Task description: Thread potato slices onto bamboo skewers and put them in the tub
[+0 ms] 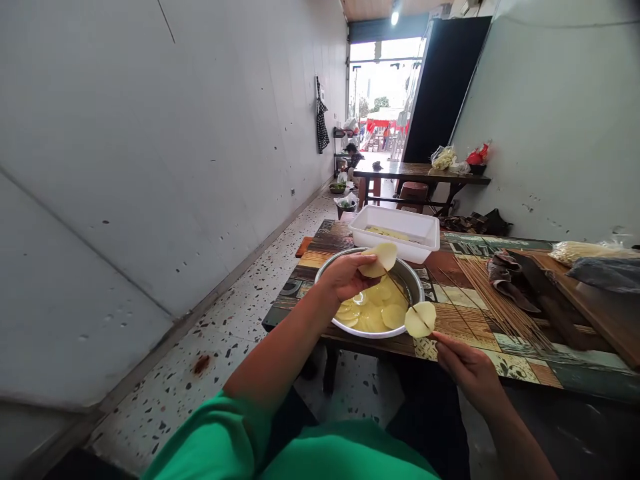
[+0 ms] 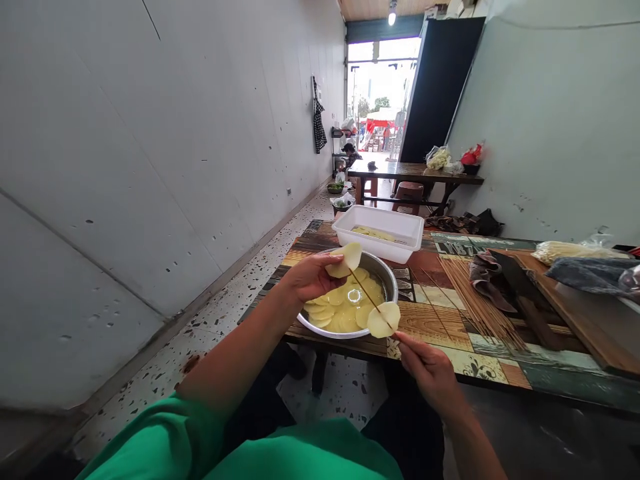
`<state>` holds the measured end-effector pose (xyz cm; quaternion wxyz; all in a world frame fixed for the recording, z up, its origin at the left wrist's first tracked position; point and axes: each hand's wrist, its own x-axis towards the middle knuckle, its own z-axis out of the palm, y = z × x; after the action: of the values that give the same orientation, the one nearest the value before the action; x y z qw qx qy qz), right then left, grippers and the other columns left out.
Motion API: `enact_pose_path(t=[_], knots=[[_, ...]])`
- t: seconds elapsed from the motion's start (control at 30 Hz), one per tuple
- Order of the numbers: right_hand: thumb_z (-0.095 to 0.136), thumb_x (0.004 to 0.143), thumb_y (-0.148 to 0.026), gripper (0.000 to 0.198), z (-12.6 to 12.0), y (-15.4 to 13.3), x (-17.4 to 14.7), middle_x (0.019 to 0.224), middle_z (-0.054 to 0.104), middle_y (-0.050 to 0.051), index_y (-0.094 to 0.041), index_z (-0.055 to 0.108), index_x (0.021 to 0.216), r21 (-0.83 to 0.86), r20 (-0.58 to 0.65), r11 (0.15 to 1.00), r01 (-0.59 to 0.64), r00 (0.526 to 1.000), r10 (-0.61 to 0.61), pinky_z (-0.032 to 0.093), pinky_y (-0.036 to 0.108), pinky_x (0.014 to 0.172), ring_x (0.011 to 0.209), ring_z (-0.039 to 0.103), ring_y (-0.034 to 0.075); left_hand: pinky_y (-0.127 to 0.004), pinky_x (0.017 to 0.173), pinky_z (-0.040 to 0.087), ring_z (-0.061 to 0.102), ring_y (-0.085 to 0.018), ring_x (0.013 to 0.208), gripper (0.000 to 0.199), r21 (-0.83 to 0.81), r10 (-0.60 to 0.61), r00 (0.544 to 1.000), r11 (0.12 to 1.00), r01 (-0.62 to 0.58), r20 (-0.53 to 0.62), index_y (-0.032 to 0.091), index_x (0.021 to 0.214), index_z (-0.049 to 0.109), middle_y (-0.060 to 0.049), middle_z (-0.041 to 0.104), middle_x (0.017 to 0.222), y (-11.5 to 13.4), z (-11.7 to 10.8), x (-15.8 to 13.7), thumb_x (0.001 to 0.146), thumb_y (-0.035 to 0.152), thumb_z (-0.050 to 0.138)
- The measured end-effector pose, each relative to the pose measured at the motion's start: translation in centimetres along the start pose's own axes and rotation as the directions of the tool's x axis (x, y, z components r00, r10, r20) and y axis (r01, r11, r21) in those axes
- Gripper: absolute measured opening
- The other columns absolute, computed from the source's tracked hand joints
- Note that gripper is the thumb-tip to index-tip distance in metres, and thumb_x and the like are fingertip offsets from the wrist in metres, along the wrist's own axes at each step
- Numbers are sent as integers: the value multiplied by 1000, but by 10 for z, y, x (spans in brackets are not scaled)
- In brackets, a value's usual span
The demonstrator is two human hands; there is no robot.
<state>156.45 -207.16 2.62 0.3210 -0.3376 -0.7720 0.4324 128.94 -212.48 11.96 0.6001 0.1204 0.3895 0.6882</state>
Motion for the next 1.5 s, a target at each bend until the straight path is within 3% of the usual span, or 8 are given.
enact_pose_path(t=[0.17,0.4,0.6,0.7,1.03,1.27,1.43,1.5], knots=[[75,75,-51,36,0,-9,0,66,66,3,-20,79,93,92,-49,994,-50,997,55,46,24,53,56,54,12,-26,64,55,63,-14,69,10,10,10,996,1000,-11,87,11,90,64,-7,67,83,0,-3,2,83,4,61],[77,75,-52,37,4,-27,-8,44,19,-13,-20,73,95,535,491,618,-576,807,327,15,16,33,36,10,2,-28,67,55,63,-13,69,10,35,38,992,998,-43,118,9,89,65,-9,67,84,-2,-6,5,83,3,61],[67,84,-49,35,16,-25,-21,68,67,3,-22,75,106,72,-73,989,-127,989,132,51,26,53,57,60,15,-28,62,55,64,-14,66,8,64,105,992,992,-110,71,9,83,67,-8,68,79,-4,-4,3,81,2,64],[61,88,-43,32,22,-23,-25,108,74,9,-25,76,109,-245,-200,968,50,975,-101,54,37,89,98,69,26,-29,64,55,63,-14,66,6,107,190,980,975,-196,64,9,80,68,-7,69,78,-8,-4,4,76,6,72],[63,82,-61,54,12,-35,-14,45,24,-10,-16,73,110,284,264,881,-379,914,308,19,20,34,36,20,6,-29,63,56,64,-14,67,15,152,282,952,942,-298,122,9,78,71,-7,71,79,-11,-11,0,70,16,81],[66,81,-49,33,20,-24,-17,86,73,8,-24,78,100,-185,-231,982,28,970,-71,55,33,70,76,68,23,-28,64,58,65,-15,70,18,201,294,941,924,-325,170,9,80,73,-7,72,79,-10,-13,-1,68,18,83],[62,84,-60,47,10,-27,-17,42,28,-10,-19,74,105,292,278,877,-381,911,304,22,19,31,32,21,6,-29,62,59,67,-16,69,26,149,190,959,963,-224,211,8,82,73,-8,71,79,-11,-17,2,64,20,87],[63,84,-58,45,9,-27,-17,42,33,-9,-19,74,104,257,230,909,-329,934,273,27,19,32,33,28,7,-28,61,59,67,-16,69,30,147,193,959,963,-226,209,7,81,72,-8,71,79,-14,-18,3,61,22,89]])
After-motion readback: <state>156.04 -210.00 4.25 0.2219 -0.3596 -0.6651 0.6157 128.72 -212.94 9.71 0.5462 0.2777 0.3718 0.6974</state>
